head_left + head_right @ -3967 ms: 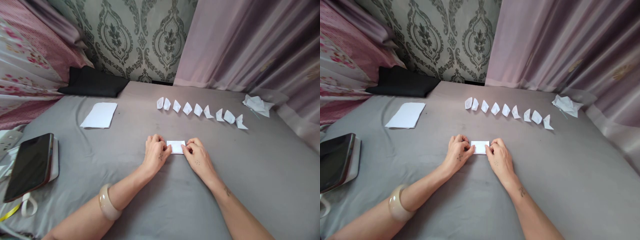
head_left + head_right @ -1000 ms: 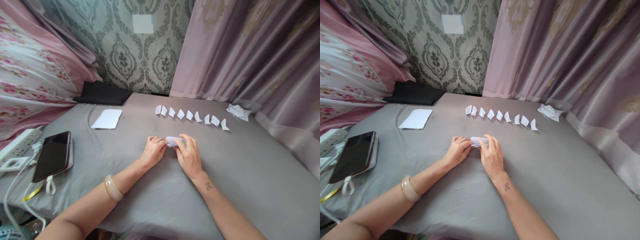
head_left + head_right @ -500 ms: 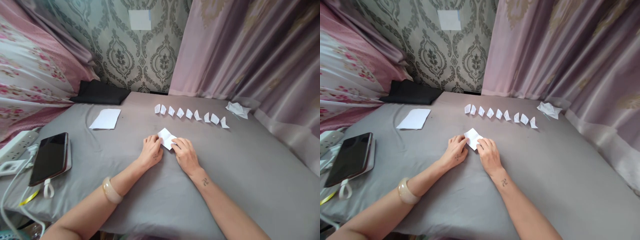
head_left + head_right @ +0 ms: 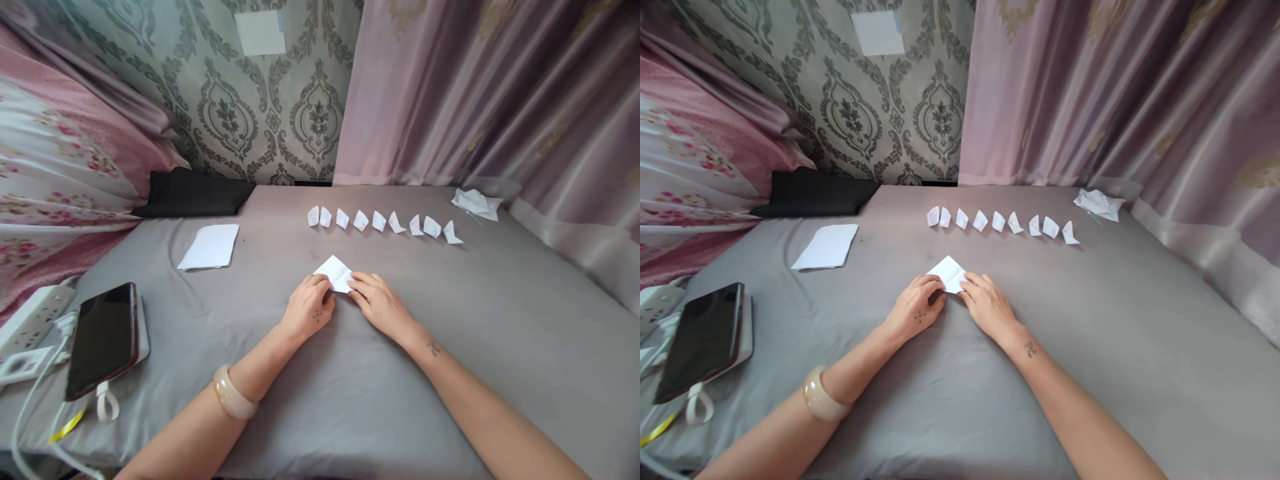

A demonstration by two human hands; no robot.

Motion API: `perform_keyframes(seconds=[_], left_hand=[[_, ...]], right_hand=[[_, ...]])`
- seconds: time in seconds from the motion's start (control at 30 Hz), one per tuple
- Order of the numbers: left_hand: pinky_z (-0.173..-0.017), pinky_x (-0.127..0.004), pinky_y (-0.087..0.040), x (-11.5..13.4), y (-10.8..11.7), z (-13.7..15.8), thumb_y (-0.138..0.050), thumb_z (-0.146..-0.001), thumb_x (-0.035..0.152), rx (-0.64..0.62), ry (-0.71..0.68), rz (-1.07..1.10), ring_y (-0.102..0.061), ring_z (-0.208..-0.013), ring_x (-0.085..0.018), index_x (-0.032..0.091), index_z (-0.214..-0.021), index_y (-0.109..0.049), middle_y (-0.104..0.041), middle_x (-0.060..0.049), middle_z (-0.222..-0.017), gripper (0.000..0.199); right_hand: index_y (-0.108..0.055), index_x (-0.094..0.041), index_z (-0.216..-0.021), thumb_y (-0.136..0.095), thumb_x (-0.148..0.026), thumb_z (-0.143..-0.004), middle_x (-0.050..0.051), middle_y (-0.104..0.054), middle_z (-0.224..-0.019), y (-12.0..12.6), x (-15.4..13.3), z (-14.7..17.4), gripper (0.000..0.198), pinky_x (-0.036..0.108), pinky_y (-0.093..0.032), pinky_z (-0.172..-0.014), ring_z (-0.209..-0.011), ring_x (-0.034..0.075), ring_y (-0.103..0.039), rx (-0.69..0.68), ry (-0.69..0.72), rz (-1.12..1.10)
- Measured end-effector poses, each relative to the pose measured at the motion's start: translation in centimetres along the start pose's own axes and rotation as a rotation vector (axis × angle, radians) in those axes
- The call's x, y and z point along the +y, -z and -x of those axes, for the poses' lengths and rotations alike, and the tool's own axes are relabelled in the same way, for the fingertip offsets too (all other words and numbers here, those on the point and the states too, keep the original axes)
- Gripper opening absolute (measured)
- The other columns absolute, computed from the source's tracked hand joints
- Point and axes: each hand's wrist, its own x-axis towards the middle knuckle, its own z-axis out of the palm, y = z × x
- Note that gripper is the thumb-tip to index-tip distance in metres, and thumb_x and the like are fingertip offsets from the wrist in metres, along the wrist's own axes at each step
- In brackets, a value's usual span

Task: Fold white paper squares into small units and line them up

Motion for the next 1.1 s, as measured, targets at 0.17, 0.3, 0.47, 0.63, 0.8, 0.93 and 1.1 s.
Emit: perform_keyframes(seconds=[0.17, 0.3, 0.47, 0.63, 0.8, 0.93, 1.1], left_hand=[[-0.084, -0.036, -0.05, -0.1, -0.6, 0.1, -0.054, -0.084, 0.016, 0.047, 0.088, 0.078, -0.06, -0.092, -0.021, 0.019, -0.085, -0.063, -0.066, -0.006, -0.099, 0.009], [-0.083, -0.035, -0.05, -0.3, -0.9, 0.0, -0.05, -0.088, 0.017, 0.075, 0.1, 0.085, -0.06, -0.09, -0.02, 0.018, -0.084, -0.063, -0.067, -0.007, -0.1, 0.014], [-0.082, -0.035, -0.049, -0.6, -1.2, 0.0, -0.048, -0.09, 0.019, 0.068, 0.106, 0.098, -0.058, -0.089, -0.02, 0.017, -0.085, -0.063, -0.065, -0.007, -0.101, 0.015], [-0.083, -0.036, -0.049, -0.7, -1.3, -0.1, -0.048, -0.091, 0.019, 0.088, 0.106, 0.091, -0.056, -0.09, -0.021, 0.016, -0.085, -0.061, -0.063, -0.009, -0.102, 0.014], [-0.082, -0.037, -0.048, -0.5, -1.3, -0.2, -0.045, -0.092, 0.019, 0.096, 0.104, 0.078, -0.054, -0.089, -0.021, 0.016, -0.085, -0.058, -0.06, -0.01, -0.101, 0.015], [-0.082, -0.037, -0.047, -0.4, -1.3, -0.2, -0.044, -0.092, 0.019, 0.101, 0.113, 0.084, -0.053, -0.088, -0.02, 0.017, -0.085, -0.058, -0.059, -0.01, -0.1, 0.016], [-0.081, -0.038, -0.047, -0.4, -1.3, -0.5, -0.048, -0.09, 0.02, 0.097, 0.144, 0.109, -0.053, -0.088, -0.02, 0.017, -0.081, -0.057, -0.058, -0.009, -0.097, 0.013]], right_hand=[[-0.074, -0.025, -0.088, -0.05, -0.029, -0.092, 0.004, -0.069, -0.113, -0.3, 0.0, -0.6, 0.024, 0.035, -0.05, -0.085, -0.1, 0.02, -0.061, 0.068, -0.124, -0.093], [-0.073, -0.024, -0.085, -0.051, -0.027, -0.091, 0.004, -0.07, -0.109, -0.6, -0.4, -0.9, 0.023, 0.034, -0.049, -0.082, -0.097, 0.02, -0.062, 0.121, -0.169, -0.088], [-0.07, -0.021, -0.081, -0.052, -0.025, -0.09, 0.003, -0.069, -0.107, -0.8, -1.2, -1.1, 0.021, 0.032, -0.047, -0.08, -0.095, 0.02, -0.061, 0.143, -0.228, -0.059], [-0.065, -0.019, -0.081, -0.049, -0.024, -0.092, 0.005, -0.068, -0.104, -1.1, -1.7, -1.2, 0.02, 0.032, -0.046, -0.075, -0.093, 0.021, -0.059, 0.153, -0.238, 0.021], [-0.061, -0.019, -0.082, -0.048, -0.025, -0.092, 0.007, -0.066, -0.099, -1.8, -1.5, -1.3, 0.018, 0.033, -0.045, -0.076, -0.088, 0.022, -0.058, 0.188, -0.211, 0.099], [-0.06, -0.019, -0.083, -0.046, -0.027, -0.092, 0.009, -0.065, -0.097, -2.3, -1.2, -1.4, 0.018, 0.034, -0.045, -0.075, -0.086, 0.022, -0.058, 0.189, -0.212, 0.126], [-0.059, -0.018, -0.083, -0.046, -0.027, -0.092, 0.01, -0.064, -0.095, -2.3, -1.1, -1.4, 0.018, 0.035, -0.045, -0.075, -0.085, 0.023, -0.058, 0.188, -0.215, 0.133]])
